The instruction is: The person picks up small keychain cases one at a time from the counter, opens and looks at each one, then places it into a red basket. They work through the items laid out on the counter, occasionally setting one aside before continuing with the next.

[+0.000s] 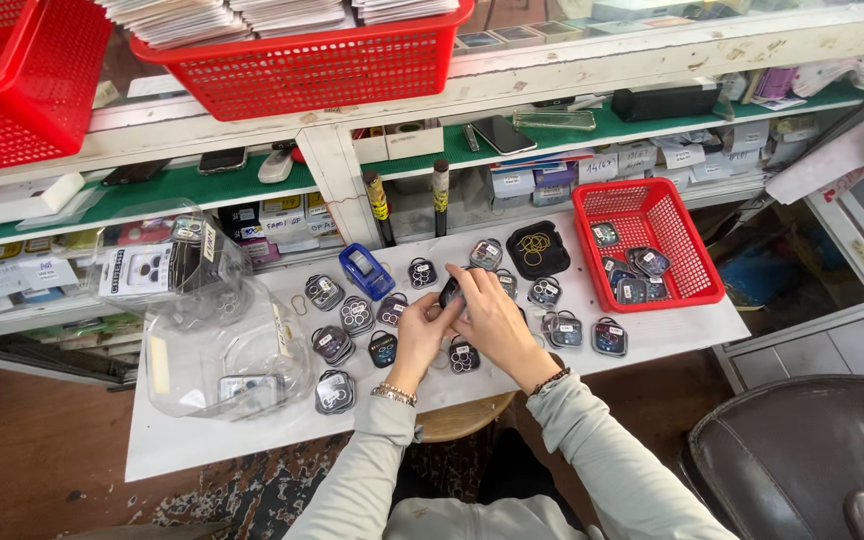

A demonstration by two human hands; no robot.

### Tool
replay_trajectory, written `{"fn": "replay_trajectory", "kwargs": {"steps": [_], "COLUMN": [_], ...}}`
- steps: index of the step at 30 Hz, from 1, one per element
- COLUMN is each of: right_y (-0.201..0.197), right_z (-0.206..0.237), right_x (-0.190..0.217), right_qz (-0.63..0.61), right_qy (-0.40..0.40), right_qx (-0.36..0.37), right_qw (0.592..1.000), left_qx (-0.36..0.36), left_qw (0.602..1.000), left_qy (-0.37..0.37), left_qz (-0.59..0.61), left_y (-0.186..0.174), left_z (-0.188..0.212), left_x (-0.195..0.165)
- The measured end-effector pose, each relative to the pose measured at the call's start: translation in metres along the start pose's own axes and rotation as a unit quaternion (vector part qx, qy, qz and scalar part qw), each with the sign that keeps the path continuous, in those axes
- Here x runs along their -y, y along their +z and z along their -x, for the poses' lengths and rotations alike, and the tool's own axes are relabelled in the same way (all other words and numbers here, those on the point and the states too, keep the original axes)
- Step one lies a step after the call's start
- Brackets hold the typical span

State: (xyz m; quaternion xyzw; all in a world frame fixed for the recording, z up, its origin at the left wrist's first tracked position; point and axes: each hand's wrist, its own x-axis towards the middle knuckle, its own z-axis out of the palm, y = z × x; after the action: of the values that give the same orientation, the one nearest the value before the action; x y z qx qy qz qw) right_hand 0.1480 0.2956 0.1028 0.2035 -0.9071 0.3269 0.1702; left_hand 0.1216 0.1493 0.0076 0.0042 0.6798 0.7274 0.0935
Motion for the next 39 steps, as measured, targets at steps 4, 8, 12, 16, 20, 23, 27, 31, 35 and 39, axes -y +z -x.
{"fn": "replay_trajectory", "kwargs": {"steps": [4, 8, 12, 16, 20, 23, 27, 31, 35, 39], "right_y": [-0.005, -0.027, -0.057, -0.079, -0.070, -0.057, -0.048, -0.058, -0.086, -0.097], "right_z": [0.000, 0.008, 0.023, 0.040, 0.058, 0.062, 0.061, 0.054, 0.046, 0.054], "right_x": [-0.026, -0.069, -0.105, -0.128, -0.135, -0.135, -0.132, -0.154, -0.210, -0.243], "right_qz": [-0.206, -0.177, -0.276, -0.323, -0.364, -0.404, -0.436, -0.335, -0.162, 0.165], "right_qy": [0.114, 0.122, 0.226, 0.269, 0.325, 0.343, 0.337, 0.303, 0.375, 0.302], "right_qx": [-0.031, 0.060, 0.154, 0.149, 0.070, 0.030, 0.026, 0.092, -0.179, -0.232], "right_qw": [0.972, 0.975, 0.921, 0.895, 0.870, 0.847, 0.834, 0.888, 0.895, 0.910], "left_qx": [0.054, 0.182, 0.271, 0.282, 0.211, 0.184, 0.154, 0.154, 0.092, 0.025], "left_qw": [0.998, 0.983, 0.958, 0.954, 0.976, 0.982, 0.988, 0.987, 0.994, 0.998], "left_qy": [-0.010, -0.008, -0.082, -0.084, -0.025, -0.023, 0.011, -0.025, -0.064, -0.047], "left_qz": [0.009, -0.016, 0.039, 0.049, 0.043, 0.034, 0.031, 0.029, -0.003, -0.023], "left_y": [0.001, 0.014, 0.048, 0.078, 0.097, 0.102, 0.099, 0.092, 0.067, 0.029], "left_z": [-0.017, -0.025, -0.037, -0.038, -0.026, -0.022, -0.023, -0.028, -0.030, -0.033], "left_x": [-0.007, -0.011, -0.014, -0.014, -0.012, -0.011, -0.014, -0.017, -0.006, 0.022]}}
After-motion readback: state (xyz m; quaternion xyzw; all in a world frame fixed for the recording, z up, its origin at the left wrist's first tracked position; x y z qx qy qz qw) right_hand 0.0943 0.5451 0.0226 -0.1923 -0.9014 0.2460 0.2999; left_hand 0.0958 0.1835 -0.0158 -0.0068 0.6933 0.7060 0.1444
